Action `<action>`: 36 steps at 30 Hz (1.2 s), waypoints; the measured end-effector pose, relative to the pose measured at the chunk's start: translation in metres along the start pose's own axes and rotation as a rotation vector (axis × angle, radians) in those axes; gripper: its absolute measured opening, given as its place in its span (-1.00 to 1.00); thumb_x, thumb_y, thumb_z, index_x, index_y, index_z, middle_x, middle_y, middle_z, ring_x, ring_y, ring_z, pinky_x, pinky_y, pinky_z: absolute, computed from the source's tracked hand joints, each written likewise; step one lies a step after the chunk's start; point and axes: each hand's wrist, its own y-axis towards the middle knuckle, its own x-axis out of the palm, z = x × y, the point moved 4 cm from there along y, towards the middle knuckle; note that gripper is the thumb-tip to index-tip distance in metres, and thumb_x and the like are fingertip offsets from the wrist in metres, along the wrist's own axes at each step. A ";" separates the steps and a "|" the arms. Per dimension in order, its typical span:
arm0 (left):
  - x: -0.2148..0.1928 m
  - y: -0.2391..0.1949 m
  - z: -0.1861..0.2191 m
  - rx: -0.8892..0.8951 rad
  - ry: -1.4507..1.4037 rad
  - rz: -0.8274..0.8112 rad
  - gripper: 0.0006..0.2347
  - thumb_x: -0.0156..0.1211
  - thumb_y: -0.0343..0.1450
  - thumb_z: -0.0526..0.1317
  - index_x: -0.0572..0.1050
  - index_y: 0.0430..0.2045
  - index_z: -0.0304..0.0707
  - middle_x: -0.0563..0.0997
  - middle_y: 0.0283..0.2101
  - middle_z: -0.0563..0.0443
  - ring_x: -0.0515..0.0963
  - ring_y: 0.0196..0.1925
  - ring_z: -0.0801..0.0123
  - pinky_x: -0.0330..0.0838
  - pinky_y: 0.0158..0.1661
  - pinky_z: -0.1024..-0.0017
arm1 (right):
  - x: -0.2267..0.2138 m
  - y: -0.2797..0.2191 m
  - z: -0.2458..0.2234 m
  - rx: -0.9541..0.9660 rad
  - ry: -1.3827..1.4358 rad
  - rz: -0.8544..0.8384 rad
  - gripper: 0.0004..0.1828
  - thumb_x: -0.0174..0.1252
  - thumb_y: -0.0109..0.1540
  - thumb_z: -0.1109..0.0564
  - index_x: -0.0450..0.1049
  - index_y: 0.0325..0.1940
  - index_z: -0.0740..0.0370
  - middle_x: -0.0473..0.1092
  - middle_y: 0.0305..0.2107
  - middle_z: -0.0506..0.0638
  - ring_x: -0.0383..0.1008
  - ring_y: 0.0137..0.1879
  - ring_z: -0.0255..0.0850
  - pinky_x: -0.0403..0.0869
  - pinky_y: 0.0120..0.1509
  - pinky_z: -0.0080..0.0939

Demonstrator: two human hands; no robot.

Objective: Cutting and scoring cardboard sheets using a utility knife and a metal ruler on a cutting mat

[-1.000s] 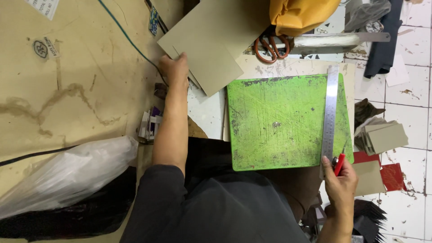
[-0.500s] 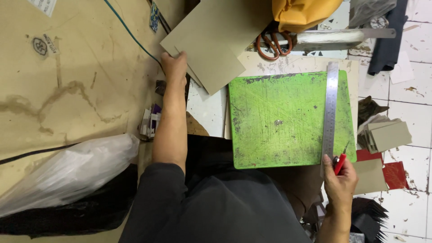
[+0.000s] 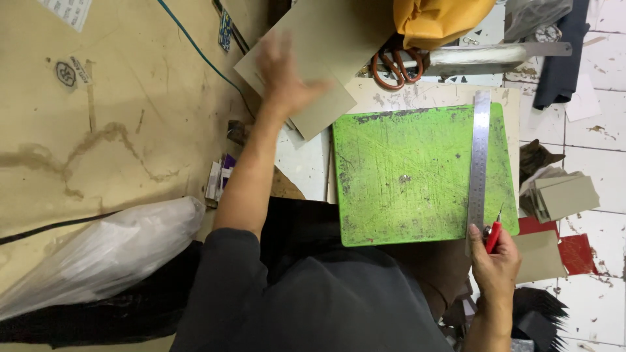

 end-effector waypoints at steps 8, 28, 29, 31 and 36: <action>-0.011 -0.030 0.082 0.056 0.426 -0.572 0.00 0.23 0.33 0.37 -0.23 0.48 -0.15 -0.30 0.58 -0.19 -0.34 0.59 -0.01 -0.45 0.49 -0.09 | 0.001 0.000 -0.003 0.022 -0.016 0.012 -0.48 0.25 0.38 -0.03 0.11 -0.50 0.10 0.03 -0.58 -0.18 -0.01 -0.38 -0.33 0.05 -0.28 -0.29; 0.006 0.031 0.020 0.041 0.406 -0.584 0.20 0.29 0.20 0.51 -0.38 0.51 -0.12 -0.48 0.54 -0.29 -0.50 0.58 -0.12 -0.51 0.46 -0.14 | 0.001 0.001 0.010 0.061 -0.064 0.020 -0.69 0.29 0.39 -0.05 0.37 -0.28 0.13 0.18 -0.51 -0.17 0.14 -0.30 -0.32 0.20 -0.17 -0.28; 0.004 0.034 0.019 0.012 0.382 -0.585 0.18 0.25 0.21 0.52 -0.38 0.52 -0.08 -0.51 0.54 -0.24 -0.53 0.57 -0.10 -0.51 0.46 -0.15 | 0.001 0.002 0.007 0.053 -0.060 0.026 -0.50 0.28 0.39 -0.03 0.17 -0.48 0.11 0.07 -0.55 -0.19 0.05 -0.33 -0.33 0.13 -0.20 -0.27; -0.008 0.045 0.012 -0.045 0.377 -0.532 0.16 0.24 0.25 0.51 -0.35 0.52 -0.14 -0.47 0.54 -0.29 -0.47 0.58 -0.17 -0.48 0.46 -0.17 | 0.001 0.001 0.009 0.047 -0.055 0.016 -0.58 0.29 0.39 -0.03 0.27 -0.42 0.11 0.10 -0.55 -0.20 0.07 -0.33 -0.34 0.15 -0.21 -0.29; -0.020 0.064 -0.035 -0.399 0.367 -0.430 0.04 0.24 0.37 0.44 -0.30 0.51 -0.11 -0.27 0.58 -0.25 -0.28 0.59 -0.21 -0.33 0.48 -0.06 | 0.000 0.000 0.000 0.056 -0.071 -0.010 -0.50 0.25 0.39 -0.05 0.16 -0.48 0.10 0.04 -0.56 -0.18 0.01 -0.37 -0.32 0.09 -0.25 -0.26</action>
